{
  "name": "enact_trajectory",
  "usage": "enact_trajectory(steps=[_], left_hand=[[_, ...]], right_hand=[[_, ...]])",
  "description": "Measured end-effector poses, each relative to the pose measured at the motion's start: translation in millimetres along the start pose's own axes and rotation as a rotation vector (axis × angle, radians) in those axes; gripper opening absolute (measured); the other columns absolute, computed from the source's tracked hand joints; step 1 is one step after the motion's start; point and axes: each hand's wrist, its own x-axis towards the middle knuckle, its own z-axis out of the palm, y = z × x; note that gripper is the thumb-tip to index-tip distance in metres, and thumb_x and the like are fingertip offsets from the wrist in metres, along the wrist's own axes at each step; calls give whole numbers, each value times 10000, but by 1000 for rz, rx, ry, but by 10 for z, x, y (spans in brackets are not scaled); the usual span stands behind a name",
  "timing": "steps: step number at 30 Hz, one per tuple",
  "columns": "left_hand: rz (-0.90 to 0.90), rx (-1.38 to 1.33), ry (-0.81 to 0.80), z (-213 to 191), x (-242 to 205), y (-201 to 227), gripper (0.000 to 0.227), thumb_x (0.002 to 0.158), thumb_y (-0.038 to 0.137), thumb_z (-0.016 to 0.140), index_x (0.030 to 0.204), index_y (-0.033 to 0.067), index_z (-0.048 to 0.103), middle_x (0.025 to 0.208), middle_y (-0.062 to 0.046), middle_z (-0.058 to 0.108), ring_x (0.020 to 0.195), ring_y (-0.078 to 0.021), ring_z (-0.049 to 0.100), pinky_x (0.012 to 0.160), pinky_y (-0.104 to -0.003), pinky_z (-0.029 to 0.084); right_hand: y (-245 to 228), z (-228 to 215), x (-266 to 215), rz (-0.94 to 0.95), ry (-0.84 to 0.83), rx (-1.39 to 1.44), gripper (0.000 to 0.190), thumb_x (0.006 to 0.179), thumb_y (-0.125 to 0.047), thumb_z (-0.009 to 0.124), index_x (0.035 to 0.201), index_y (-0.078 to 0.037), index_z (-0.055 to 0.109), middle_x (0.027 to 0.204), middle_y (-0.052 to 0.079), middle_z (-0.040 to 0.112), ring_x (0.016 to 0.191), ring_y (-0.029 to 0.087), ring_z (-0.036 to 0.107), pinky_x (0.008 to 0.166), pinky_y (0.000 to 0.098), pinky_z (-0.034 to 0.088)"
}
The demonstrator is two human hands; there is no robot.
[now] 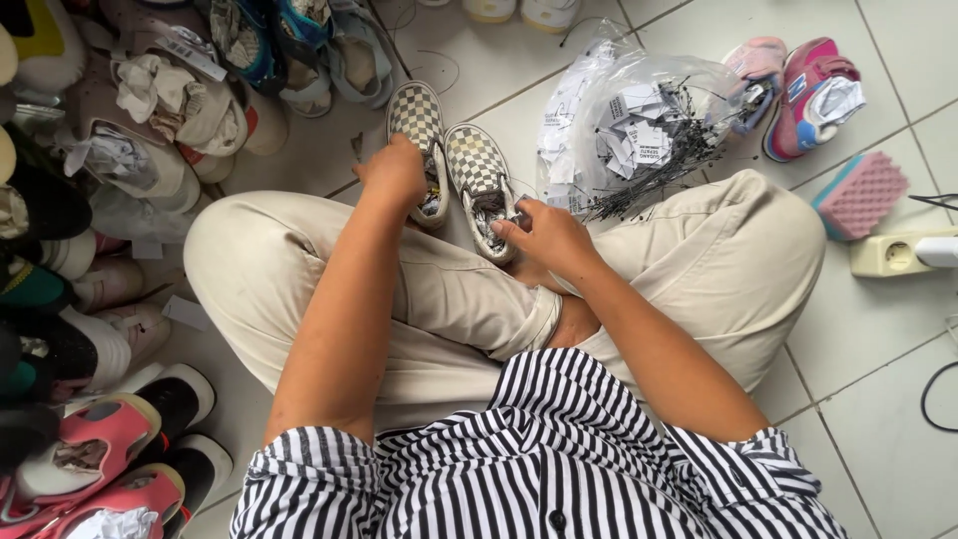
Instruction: The person sits on the floor and attaches price tags to several pairs of shoes using black zip ties. They handle black sandals, checkered slip-on shoes, and white sneakers, securing tags to each pair before placing them back on the floor.
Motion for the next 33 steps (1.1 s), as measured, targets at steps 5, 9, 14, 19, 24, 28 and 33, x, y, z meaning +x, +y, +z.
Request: enact_trajectory(steps=[5,9,14,19,24,28,33], left_hand=[[37,24,98,283,261,-146,361,917,27,592,1218,-160,529,724,-211,633,671,-384,713,595,-605,566],[30,-17,145,346,309,-161,253,908,15,588,1103,-135,530,636,-167,600,564,-338,690,482,-509,564],[113,-95,201,223,228,-97,210,908,-38,558,1075,-163,536,604,-203,601,529,-323,683,451,-463,568],[114,-218,246,32,142,86,323,870,-82,615,1157,-213,544,752,-340,663,645,-395,729,485,-465,607],[145,-76,334,-206,28,236,457,842,-118,686,1267,-208,543,888,-358,683,765,-397,754,545,-474,643],[137,97,456,-6,130,258,450,781,-33,770,1183,-138,596,774,-214,664,654,-291,731,485,-441,626],[71,168,527,-119,-97,410,448,698,14,821,1090,-80,625,700,-147,617,598,-244,677,421,-445,591]], right_hand=[[24,54,228,5,-91,144,907,892,-668,642,1463,25,522,1174,257,730,1158,455,671,994,578,507],[176,303,573,97,-36,255,717,850,-463,622,1397,-5,556,1012,219,743,595,275,732,598,408,606],[281,454,778,78,21,168,552,890,-369,533,1305,-18,630,1010,246,735,908,426,744,758,551,605],[-140,64,698,-30,179,340,630,985,-280,463,1462,132,445,1286,427,581,1157,529,628,878,599,578],[-383,104,753,-61,189,358,693,1048,-388,448,1488,145,397,1314,441,555,1198,532,602,934,610,557],[112,427,997,24,313,461,484,1086,-448,463,1365,-82,614,1041,224,749,835,328,755,647,411,660],[446,343,1190,58,416,356,421,1026,-155,539,1380,72,521,988,265,715,699,290,729,561,366,654]])
